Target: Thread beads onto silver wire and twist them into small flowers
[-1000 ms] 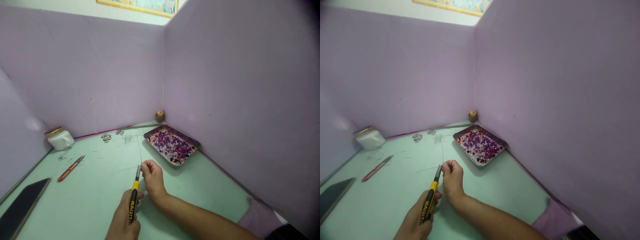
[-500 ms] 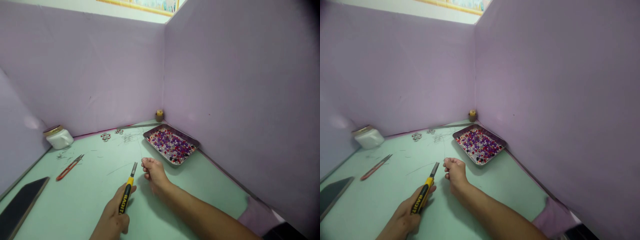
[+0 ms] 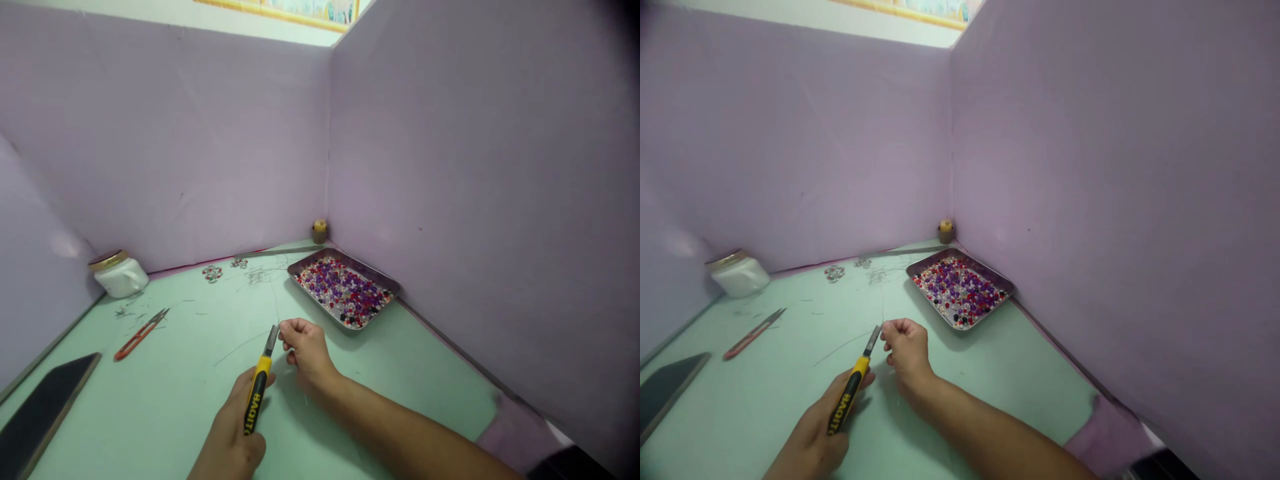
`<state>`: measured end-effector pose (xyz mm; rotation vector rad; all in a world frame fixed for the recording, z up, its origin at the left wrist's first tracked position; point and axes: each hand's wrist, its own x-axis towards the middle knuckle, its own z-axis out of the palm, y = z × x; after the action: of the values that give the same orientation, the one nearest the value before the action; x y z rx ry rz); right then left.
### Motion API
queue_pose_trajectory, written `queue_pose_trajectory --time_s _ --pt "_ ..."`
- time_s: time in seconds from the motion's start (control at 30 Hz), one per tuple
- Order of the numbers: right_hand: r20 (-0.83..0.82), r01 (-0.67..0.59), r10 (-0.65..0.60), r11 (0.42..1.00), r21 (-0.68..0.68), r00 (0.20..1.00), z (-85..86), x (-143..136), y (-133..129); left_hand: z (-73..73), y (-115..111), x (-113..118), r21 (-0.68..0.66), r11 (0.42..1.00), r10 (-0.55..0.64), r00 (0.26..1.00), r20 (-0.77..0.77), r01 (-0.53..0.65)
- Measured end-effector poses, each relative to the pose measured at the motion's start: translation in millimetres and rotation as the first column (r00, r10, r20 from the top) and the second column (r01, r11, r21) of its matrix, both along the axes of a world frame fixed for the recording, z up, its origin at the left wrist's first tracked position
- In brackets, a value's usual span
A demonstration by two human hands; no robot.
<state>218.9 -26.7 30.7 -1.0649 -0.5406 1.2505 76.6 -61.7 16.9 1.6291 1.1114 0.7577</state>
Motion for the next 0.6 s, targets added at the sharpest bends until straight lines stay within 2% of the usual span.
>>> queue_pose_trajectory --time_s 0.2,0.6 --pt "0.057 -0.019 0.018 1.0 0.019 0.998 -2.7 1 1 6.3 -8 7 -0.02 0.997 0.074 0.996 -0.056 -0.075" --pt "0.167 -0.001 -0.009 0.998 0.06 0.986 -8.2 1 0 10.7 -8 10 0.009 1.0 0.031 0.975 -0.221 -0.029"
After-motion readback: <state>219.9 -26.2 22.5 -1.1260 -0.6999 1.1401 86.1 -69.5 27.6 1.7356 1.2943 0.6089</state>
